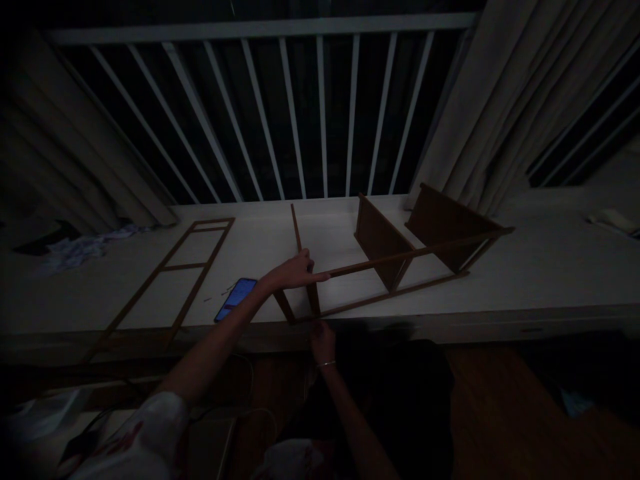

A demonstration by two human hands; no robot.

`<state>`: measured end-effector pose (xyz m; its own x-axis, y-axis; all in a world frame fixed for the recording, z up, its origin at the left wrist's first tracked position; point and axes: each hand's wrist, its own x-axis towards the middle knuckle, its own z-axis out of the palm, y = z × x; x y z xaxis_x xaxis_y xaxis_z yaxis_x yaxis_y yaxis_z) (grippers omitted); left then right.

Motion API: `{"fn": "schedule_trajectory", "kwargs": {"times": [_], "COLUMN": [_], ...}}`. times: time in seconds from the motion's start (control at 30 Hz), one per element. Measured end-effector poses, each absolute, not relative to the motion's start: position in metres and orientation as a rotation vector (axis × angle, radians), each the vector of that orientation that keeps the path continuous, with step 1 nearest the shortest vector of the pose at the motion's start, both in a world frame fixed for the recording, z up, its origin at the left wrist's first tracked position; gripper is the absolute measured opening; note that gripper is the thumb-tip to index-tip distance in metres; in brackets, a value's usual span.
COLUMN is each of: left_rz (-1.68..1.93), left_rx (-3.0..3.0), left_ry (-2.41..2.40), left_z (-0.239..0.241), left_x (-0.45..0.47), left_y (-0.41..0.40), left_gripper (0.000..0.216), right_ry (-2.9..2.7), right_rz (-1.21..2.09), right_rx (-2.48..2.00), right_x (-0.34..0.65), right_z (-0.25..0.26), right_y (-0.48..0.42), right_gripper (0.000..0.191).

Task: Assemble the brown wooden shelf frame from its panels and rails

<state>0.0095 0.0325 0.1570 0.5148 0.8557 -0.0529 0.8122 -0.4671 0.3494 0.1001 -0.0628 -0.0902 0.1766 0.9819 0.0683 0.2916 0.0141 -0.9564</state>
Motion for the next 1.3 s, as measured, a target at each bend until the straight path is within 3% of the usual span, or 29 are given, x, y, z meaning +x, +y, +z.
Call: {"fn": "schedule_trajectory", "kwargs": {"times": [0.27,0.77,1.3], "left_rz": [0.207,0.253,0.269], "left_rx": [2.422,2.423,2.389], "left_ry": [1.389,1.325,1.341], "left_z": [0.156,0.162,0.163], "left_x": [0.009,0.007,0.007], "left_y": [0.032,0.030,0.029], "left_gripper": [0.053,0.045,0.043], "right_ry": [-1.314,-0.990,-0.916], "right_rz": [0.854,1.101,1.156], "right_rx": [-1.530,-1.363,-1.340], "right_x": [0.098,0.100,0.101], "right_z": [-0.093,-0.098,-0.088], "right_y": [-0.059,-0.056,-0.057], "right_gripper": [0.023,0.012,0.013]}}
